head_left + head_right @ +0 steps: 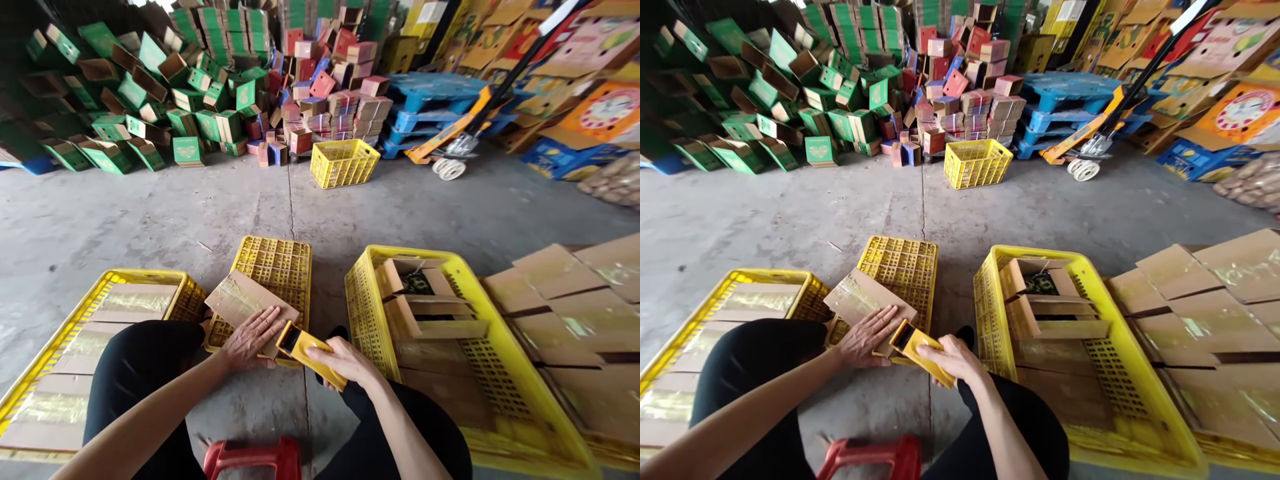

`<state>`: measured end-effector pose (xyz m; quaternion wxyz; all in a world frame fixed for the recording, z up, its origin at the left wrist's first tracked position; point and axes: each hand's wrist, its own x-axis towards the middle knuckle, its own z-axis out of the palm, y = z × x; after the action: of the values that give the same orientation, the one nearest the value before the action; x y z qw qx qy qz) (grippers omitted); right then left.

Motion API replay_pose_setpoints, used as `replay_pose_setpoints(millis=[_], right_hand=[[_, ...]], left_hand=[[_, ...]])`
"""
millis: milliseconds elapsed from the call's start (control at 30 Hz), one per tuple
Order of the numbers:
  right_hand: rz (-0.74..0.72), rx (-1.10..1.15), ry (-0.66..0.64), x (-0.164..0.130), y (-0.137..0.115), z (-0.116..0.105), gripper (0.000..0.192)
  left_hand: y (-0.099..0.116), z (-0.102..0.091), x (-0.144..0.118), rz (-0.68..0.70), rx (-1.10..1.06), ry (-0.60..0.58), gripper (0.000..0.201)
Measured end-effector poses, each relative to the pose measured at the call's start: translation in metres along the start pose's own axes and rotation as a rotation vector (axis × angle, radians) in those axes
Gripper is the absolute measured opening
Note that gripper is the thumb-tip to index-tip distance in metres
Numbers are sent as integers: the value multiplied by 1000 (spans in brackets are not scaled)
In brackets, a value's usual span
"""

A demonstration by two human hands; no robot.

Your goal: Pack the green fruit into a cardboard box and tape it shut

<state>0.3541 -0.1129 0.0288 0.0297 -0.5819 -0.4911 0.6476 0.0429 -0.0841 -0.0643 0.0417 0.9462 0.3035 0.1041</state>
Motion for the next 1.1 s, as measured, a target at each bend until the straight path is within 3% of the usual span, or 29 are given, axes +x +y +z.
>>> replay_pose_setpoints(millis=[200,600,867,1100], right_hand=[[-30,-16,35,-1,0,5,54],[-28,-72,48,-25,-6,6,42],[32,-14,56,-53,19,-9,44],[-10,-26,51,-43,27,-13,43]], left_hand=[[17,2,2,31,49,6,91],[25,12,5,39,96,-3,93],[27,12,8,46,81,-20,94],[35,5,8,41,86,-35,89]])
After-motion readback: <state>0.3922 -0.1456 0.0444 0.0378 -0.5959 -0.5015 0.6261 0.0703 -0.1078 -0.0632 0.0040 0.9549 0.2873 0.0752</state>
